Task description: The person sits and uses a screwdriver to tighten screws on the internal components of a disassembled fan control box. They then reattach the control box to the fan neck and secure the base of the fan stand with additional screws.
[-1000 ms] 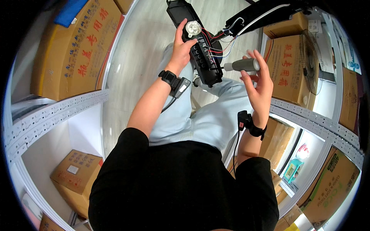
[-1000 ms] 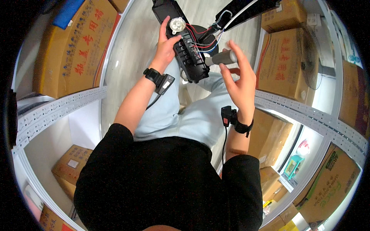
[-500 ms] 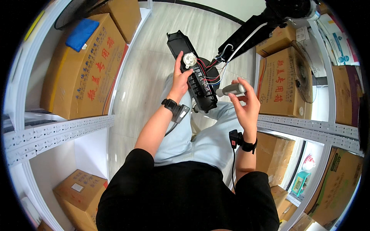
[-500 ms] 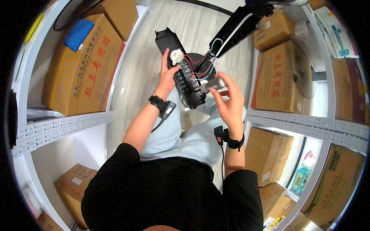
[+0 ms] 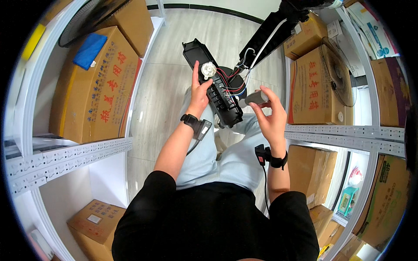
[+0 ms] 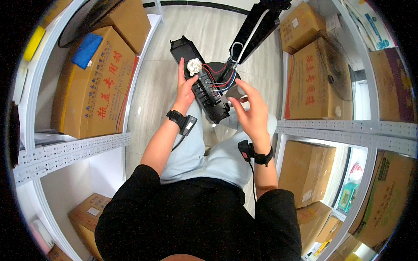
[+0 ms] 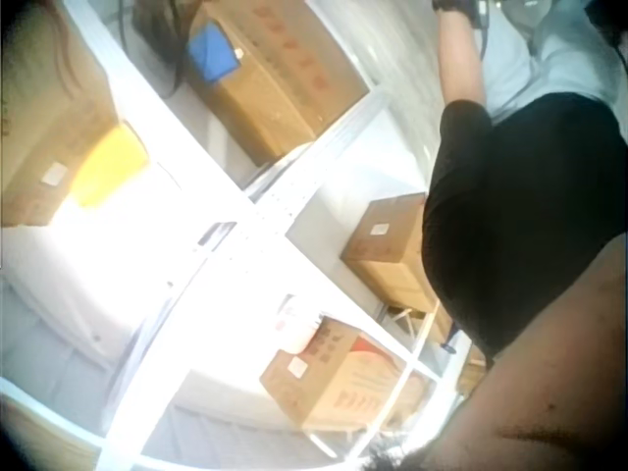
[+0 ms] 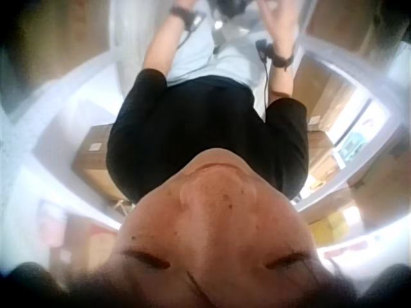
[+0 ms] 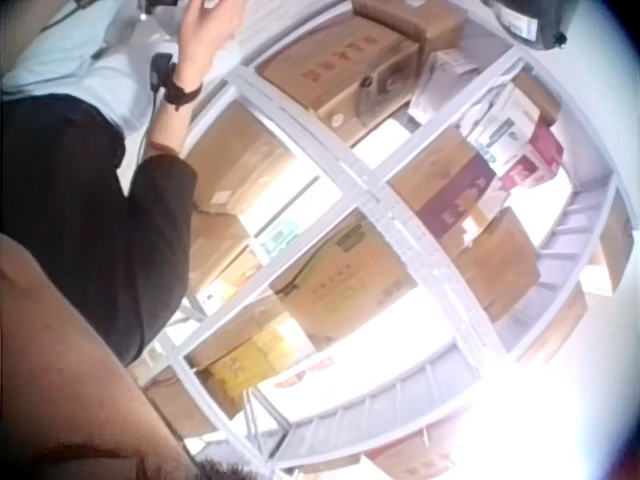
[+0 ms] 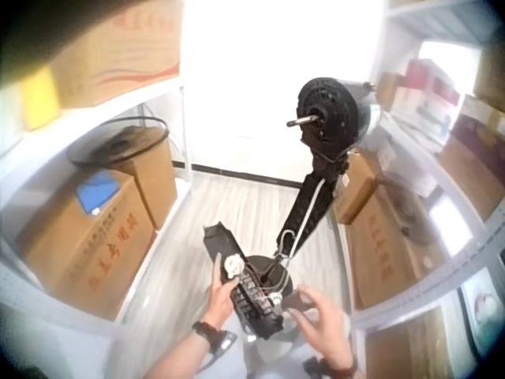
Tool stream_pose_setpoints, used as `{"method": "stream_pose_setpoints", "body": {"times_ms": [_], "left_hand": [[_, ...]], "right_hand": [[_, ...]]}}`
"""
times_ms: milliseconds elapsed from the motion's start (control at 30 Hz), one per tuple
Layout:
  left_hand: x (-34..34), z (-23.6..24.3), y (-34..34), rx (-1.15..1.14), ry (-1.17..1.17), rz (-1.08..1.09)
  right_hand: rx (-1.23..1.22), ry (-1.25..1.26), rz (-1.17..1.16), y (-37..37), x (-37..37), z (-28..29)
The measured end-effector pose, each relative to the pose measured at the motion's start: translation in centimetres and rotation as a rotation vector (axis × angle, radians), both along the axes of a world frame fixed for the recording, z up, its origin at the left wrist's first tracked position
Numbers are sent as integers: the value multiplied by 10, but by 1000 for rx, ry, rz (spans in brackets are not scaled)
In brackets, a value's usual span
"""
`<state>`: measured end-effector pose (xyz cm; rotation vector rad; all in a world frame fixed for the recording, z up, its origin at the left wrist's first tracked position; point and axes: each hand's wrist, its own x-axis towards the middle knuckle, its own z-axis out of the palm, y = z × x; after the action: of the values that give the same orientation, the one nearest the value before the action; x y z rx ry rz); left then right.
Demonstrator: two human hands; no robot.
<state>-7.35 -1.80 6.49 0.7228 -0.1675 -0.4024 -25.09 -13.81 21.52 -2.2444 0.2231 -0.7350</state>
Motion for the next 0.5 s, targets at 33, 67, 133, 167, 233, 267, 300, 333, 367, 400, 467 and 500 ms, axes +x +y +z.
{"method": "stream_pose_setpoints", "body": {"times_ms": [33,67,133,167,233,267,300,333,367,400,467,500], "left_hand": [[0,2,-1,-8,-2,1],[1,2,-2,-13,-3,6],[0,3,-2,-11,-9,4],[-1,0,-1,-8,-20,4],[3,-5,-2,-1,-41,4],[2,-4,-2,-56,7,-30],[1,-6,0,-74,-20,-18],[2,-7,1,-54,-34,3],[3,-10,1,-40,-52,17],[2,-7,-1,-44,-34,14],[3,-7,-2,-29,-29,9],[2,-9,-2,-33,-22,24]], "right_hand": [[-3,29,-63,2,1,0],[-3,59,-123,6,3,1],[11,85,-167,5,4,-3],[48,52,-121,4,5,-5],[126,-13,-33,0,8,-6],[227,34,30,-7,4,-8],[287,17,54,-7,4,-7],[256,35,63,-9,3,-6],[219,50,67,-11,3,-6],[80,4,23,-11,6,-6],[-9,19,-129,-5,6,-5],[-56,24,-200,-3,6,-7]]}}
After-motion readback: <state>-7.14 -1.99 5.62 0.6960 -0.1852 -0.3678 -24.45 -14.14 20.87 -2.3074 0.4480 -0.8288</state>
